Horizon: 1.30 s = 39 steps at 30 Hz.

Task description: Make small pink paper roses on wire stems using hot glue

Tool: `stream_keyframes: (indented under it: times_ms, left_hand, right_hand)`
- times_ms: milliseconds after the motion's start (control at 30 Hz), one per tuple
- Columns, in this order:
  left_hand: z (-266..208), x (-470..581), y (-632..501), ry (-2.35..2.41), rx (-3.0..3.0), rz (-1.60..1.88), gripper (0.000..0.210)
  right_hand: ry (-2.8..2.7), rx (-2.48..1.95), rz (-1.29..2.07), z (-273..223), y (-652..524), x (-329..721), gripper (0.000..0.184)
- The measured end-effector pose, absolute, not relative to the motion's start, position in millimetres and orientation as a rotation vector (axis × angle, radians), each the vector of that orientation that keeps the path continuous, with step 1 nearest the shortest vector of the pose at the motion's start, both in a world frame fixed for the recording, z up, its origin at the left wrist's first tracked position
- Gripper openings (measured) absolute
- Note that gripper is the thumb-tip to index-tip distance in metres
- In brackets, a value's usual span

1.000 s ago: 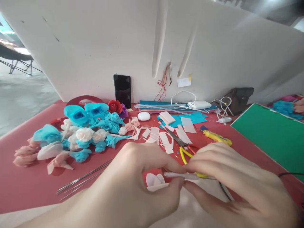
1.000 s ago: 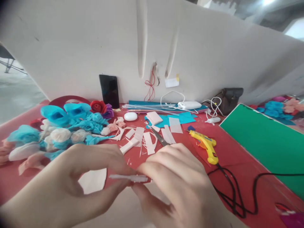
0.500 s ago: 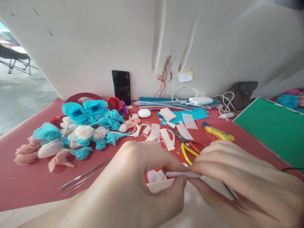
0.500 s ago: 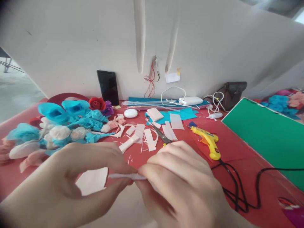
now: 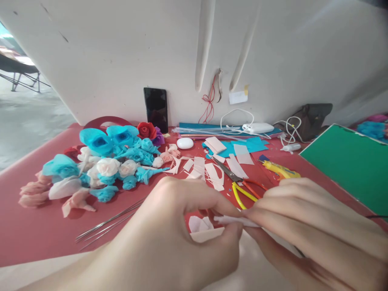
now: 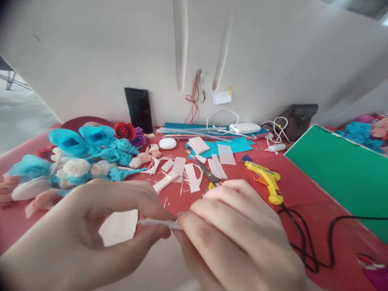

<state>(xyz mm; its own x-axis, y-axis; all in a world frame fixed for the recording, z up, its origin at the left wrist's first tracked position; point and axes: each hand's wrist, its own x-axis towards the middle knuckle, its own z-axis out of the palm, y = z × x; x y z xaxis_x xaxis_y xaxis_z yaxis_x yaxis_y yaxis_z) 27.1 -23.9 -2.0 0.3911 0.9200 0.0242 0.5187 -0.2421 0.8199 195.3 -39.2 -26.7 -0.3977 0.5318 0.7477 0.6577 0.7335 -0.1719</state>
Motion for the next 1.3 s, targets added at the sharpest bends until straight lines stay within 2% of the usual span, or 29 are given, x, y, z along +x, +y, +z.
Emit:
stream_keyframes:
  times_ms: [300, 500, 667, 733, 833, 1000, 1167, 1300]
  left_hand:
    - [-8, 25, -24, 1.21, 1.936, 0.677, 0.022]
    - [-17, 20, -19, 0.984, 2.008, 0.767, 0.02]
    - [-3, 23, -25, 1.155, 1.965, 0.667, 0.02]
    - [3, 22, -25, 1.109, 1.925, 0.667, 0.022]
    - [8, 18, -23, 0.988, 1.844, 0.692, 0.029]
    - [8, 15, -21, 0.937, 1.802, 0.724, 0.033]
    - [6, 18, -22, 0.961, 1.842, 0.723, 0.03]
    - [6, 18, -24, 0.999, 1.874, 0.695, 0.026]
  right_hand:
    - [-2.04, -0.965, -0.238, -38, -38, 202, 0.006]
    - [-1.939, -1.051, -0.18, -39, -47, 198, 0.006]
    - [-1.956, -1.017, -0.173, -36, -45, 194, 0.011]
    - [-1.987, -0.939, -0.217, -38, -42, 196, 0.014]
    - [-1.914, -0.943, -0.245, -43, -39, 200, 0.008]
    - [-1.95, -0.94, -0.271, -45, -43, 203, 0.007]
    - [-1.932, -0.934, -0.245, -44, -45, 202, 0.012]
    - [-1.935, -0.963, -0.239, -43, -44, 201, 0.009]
